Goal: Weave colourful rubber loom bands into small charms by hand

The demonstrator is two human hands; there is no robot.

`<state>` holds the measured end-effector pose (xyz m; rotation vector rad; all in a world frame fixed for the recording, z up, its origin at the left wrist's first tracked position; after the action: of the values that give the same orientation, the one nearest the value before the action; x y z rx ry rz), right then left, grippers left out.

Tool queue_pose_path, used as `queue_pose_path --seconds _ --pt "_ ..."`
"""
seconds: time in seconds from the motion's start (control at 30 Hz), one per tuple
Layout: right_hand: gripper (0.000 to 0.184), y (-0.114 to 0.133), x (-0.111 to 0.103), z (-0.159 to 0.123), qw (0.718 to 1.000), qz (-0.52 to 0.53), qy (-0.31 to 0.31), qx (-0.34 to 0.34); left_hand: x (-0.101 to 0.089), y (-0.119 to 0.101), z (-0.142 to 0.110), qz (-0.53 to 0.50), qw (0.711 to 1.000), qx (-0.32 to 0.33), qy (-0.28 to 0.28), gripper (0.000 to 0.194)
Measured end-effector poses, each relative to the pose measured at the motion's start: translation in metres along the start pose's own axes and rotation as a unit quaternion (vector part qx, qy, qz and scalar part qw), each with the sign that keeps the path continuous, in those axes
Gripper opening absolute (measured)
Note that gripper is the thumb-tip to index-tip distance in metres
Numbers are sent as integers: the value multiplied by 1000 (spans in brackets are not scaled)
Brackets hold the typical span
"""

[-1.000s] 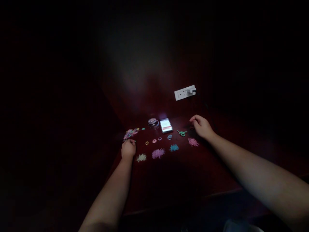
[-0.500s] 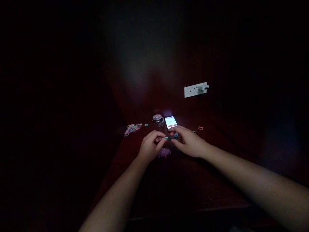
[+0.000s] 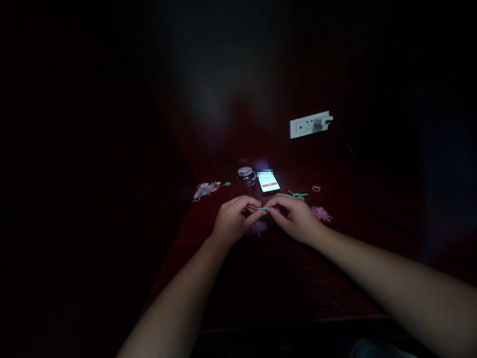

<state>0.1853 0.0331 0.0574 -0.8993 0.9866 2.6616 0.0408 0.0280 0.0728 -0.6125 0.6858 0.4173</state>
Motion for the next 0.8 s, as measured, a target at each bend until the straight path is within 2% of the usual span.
queue_pose_path --seconds 0.23,0.5,0.8 --pt "7 4 -7 1 1000 20 -14 -20 3 -13 2 51 996 36 56 14" --pt "6 -7 3 -4 999 40 13 22 4 -5 0 62 997 15 50 6" --pt "4 -7 0 -2 999 36 3 41 6 -13 -2 -24 995 27 94 12"
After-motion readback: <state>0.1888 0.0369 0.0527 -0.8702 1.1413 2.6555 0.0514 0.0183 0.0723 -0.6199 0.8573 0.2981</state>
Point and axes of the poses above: each hand's wrist, its own z-axis towards the middle knuckle, its own x-axis out of the palm, y = z × x, the point moved 7 cm from there along z, towards the middle knuckle, and after that the axes turned 9 degrees about y, right-handed, at the moved point
